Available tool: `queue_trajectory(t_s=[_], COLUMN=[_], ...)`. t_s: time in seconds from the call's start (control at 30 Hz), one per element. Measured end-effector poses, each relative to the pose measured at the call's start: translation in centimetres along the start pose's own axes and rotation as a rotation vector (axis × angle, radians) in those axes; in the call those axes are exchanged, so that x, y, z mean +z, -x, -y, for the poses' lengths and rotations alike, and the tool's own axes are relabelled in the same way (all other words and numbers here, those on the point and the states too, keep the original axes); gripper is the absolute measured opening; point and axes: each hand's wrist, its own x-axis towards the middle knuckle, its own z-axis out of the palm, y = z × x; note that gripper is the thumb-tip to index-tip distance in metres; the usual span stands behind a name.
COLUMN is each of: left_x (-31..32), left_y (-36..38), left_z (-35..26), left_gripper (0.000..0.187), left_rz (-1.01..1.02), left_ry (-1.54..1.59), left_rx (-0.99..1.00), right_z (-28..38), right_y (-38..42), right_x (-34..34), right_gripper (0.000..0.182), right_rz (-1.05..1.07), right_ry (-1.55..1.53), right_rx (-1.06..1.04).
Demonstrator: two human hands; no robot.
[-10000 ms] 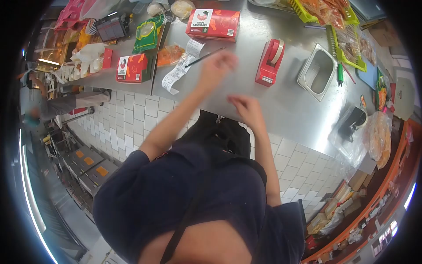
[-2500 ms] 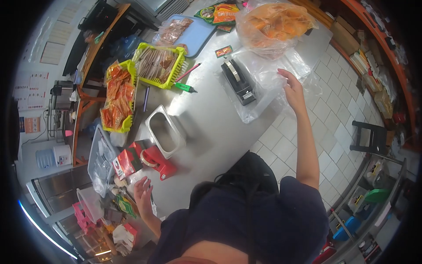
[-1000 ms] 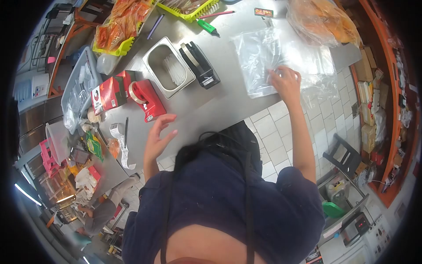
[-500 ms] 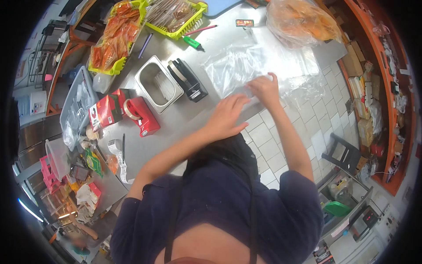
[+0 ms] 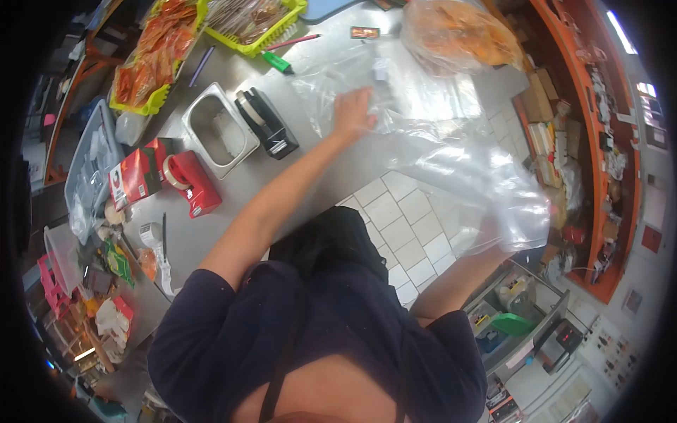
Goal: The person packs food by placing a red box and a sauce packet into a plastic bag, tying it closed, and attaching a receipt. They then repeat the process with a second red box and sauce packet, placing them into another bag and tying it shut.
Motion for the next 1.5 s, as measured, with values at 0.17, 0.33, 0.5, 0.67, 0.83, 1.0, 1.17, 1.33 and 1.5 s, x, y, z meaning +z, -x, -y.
queue_trajectory(t_s=[0.17,0.33,0.5,0.67,0.83,1.0,1.17,1.33,1.5], left_x=[-5.0,-15.3,-22.1,-27.4,-33.4,-34.0,-35.0,-39.3,-51.8], left_y=[-2.0,1.0,4.3,11.5,16.4,21.1,28.0,36.8,44.7], left_z=[-5.5,-9.7,-10.6,-8.7,-9.3,-8.1,-9.0,-4.9,4.1], left_gripper=[0.083,0.085,0.039,0.034,0.027,0.030,0.045,0.025,0.029], left_rz=[0.267,0.498,0.519,0.533,0.246,-0.359,-0.211,-0.193,-0.709], left_ry=[0.145,1.321,1.311,1.084,0.916,0.542,0.560,0.279,-0.342], left_rx=[0.143,0.178,-0.216,-0.213,-0.415,-0.299,-0.232,-0.252,-0.771], right_z=[1.7,-0.6,-1.1,0.6,1.0,8.7,7.0,4.1,8.1], right_y=[-0.8,1.3,3.8,8.3,9.2,24.5,35.7,39.3,44.7], right_x=[2.0,6.7,9.6,13.0,16.0,16.0,12.4,10.6,9.3], right_gripper=[0.051,0.046,0.042,0.038,0.037,0.022,0.021,0.023,0.042], right_rz=[0.169,0.247,0.440,0.694,0.828,1.360,1.490,1.226,1.575], right_ry=[-0.470,-0.283,-0.068,0.201,0.745,0.364,0.499,0.764,0.615], right_rx=[0.136,0.186,0.208,0.276,-0.336,0.081,0.273,-0.390,0.527])
